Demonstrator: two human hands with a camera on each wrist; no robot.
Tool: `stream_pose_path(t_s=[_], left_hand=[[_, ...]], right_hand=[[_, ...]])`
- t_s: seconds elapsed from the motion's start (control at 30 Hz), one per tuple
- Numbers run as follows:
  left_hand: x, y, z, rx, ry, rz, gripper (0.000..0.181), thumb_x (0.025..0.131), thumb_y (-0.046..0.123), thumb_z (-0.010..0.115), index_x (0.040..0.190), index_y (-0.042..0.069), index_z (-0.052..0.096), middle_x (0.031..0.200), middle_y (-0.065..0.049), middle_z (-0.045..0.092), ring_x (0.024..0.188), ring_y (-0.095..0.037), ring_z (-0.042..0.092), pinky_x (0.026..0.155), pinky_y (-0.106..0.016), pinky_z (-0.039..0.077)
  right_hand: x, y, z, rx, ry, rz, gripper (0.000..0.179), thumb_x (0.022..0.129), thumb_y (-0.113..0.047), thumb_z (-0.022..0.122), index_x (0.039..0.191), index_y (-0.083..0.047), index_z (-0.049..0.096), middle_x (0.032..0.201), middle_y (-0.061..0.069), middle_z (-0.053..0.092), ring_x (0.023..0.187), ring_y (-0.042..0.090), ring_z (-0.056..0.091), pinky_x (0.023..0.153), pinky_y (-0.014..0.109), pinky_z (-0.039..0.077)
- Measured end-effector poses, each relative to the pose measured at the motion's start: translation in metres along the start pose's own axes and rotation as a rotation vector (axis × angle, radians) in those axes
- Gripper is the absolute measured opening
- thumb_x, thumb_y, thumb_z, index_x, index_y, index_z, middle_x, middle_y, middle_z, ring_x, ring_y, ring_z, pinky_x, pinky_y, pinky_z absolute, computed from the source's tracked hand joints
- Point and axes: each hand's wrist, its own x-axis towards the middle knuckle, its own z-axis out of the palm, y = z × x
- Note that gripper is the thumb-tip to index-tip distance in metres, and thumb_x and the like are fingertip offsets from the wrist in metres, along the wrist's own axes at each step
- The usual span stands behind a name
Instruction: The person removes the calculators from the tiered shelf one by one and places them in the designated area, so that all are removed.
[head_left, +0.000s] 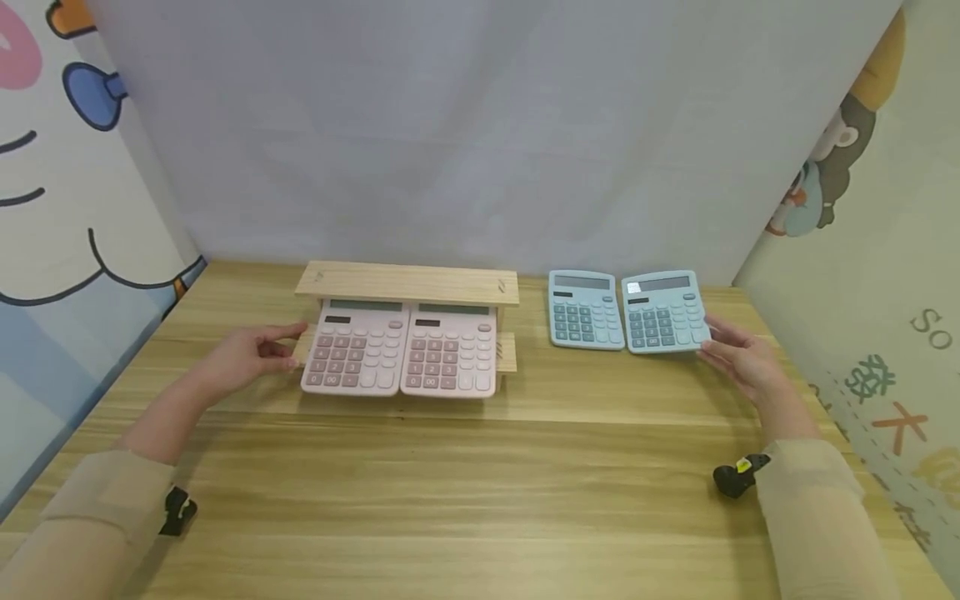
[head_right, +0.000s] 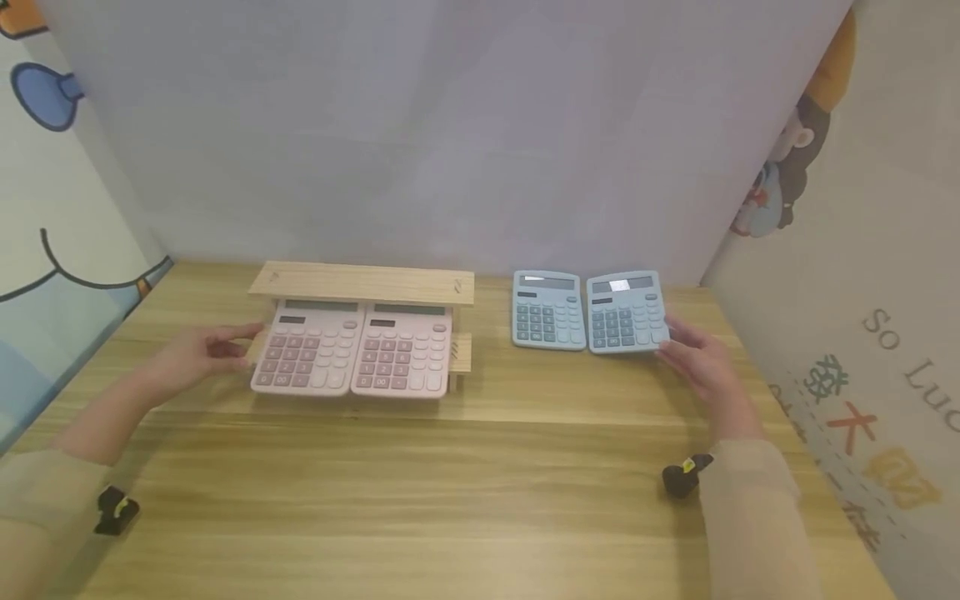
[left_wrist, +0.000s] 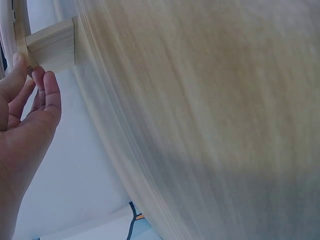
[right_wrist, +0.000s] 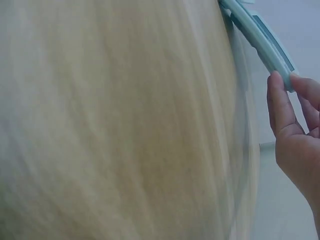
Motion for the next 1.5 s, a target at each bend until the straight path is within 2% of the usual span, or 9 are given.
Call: stream_pose_path(t_s=[0.13,0.27,0.47,0.67,0.9,1.07,1.23,1.37,1.5], left_hand=[[0.001,-0.001,0.0,-0.001,0.01,-0.002,0.063,0.092,0.029,0.062,0.146,0.009,0.036,0.141,-0.025,0.042,0.115,-0.036,0.053,0.088,-0.041,0.05],[0.002,-0.001,0.001,-0.005,0.01,0.006,0.064,0.092,0.03,0.062,0.145,0.009,0.036,0.141,-0.025,0.042,0.115,-0.036,0.053,0.088,-0.041,0.05],[0.002,-0.001,0.0,0.007,0.007,0.009,0.063,0.092,0.03,0.062,0.145,0.009,0.036,0.141,-0.025,0.043,0.115,-0.036,0.053,0.089,-0.043,0.05],[0.002,-0.002,0.0,-0.009,0.004,0.014,0.064,0.092,0.03,0.062,0.145,0.007,0.036,0.141,-0.025,0.043,0.114,-0.035,0.053,0.087,-0.039,0.051],[0.002,-0.004,0.001,-0.023,0.001,0.018,0.063,0.092,0.029,0.062,0.145,0.007,0.035,0.142,-0.026,0.041,0.115,-0.036,0.053,0.086,-0.035,0.051],[0.001,-0.004,0.001,0.001,0.008,0.007,0.064,0.092,0.032,0.062,0.145,0.008,0.036,0.141,-0.025,0.042,0.114,-0.036,0.053,0.087,-0.039,0.051],[0.0,-0.002,0.0,-0.008,0.003,-0.005,0.065,0.091,0.035,0.062,0.146,0.01,0.035,0.142,-0.024,0.042,0.115,-0.035,0.052,0.089,-0.041,0.05],[0.0,-0.001,0.0,-0.011,0.001,-0.007,0.065,0.092,0.034,0.062,0.146,0.011,0.035,0.143,-0.024,0.041,0.116,-0.035,0.052,0.09,-0.042,0.05],[0.0,-0.002,0.001,-0.01,0.001,-0.006,0.065,0.092,0.034,0.062,0.146,0.01,0.035,0.143,-0.024,0.041,0.116,-0.036,0.052,0.09,-0.043,0.05]], right_hand=[[0.003,-0.002,0.0,-0.058,0.026,0.039,0.075,0.088,0.003,0.061,0.149,-0.003,0.017,0.155,0.018,0.016,0.09,-0.002,0.062,0.088,0.019,0.05],[0.006,-0.004,-0.001,-0.09,0.048,0.085,0.074,0.089,0.004,0.059,0.15,-0.005,0.016,0.156,0.022,0.001,0.087,-0.001,0.063,0.088,0.019,0.05],[0.008,-0.007,0.0,-0.239,0.068,0.098,0.069,0.091,0.002,0.056,0.149,-0.005,0.02,0.156,0.024,0.005,0.084,-0.002,0.061,0.085,0.019,0.051],[0.013,-0.004,0.002,-0.481,0.076,0.072,0.066,0.092,-0.003,0.057,0.148,-0.002,0.023,0.151,0.029,0.02,0.085,-0.007,0.055,0.082,0.018,0.052],[0.018,-0.003,0.002,-0.614,0.112,0.083,0.063,0.091,-0.004,0.056,0.147,-0.003,0.027,0.148,0.029,0.029,0.081,-0.008,0.052,0.079,0.015,0.051],[0.02,-0.002,0.002,-0.775,0.122,0.085,0.061,0.091,-0.01,0.056,0.146,-0.006,0.031,0.144,0.028,0.036,0.113,0.019,0.05,0.096,0.03,0.044],[0.022,0.0,0.001,-0.786,0.124,0.094,0.058,0.093,-0.01,0.053,0.146,-0.005,0.03,0.146,0.028,0.033,0.132,0.037,0.035,0.109,0.047,0.031],[0.023,0.003,-0.001,-0.821,0.121,0.051,0.054,0.093,-0.008,0.053,0.144,-0.002,0.034,0.145,0.028,0.035,0.129,0.035,0.037,0.095,0.031,0.041],[0.025,0.006,-0.003,-0.839,0.122,0.028,0.052,0.093,-0.007,0.054,0.142,0.0,0.038,0.145,0.027,0.036,0.124,0.032,0.04,0.075,0.012,0.04]])
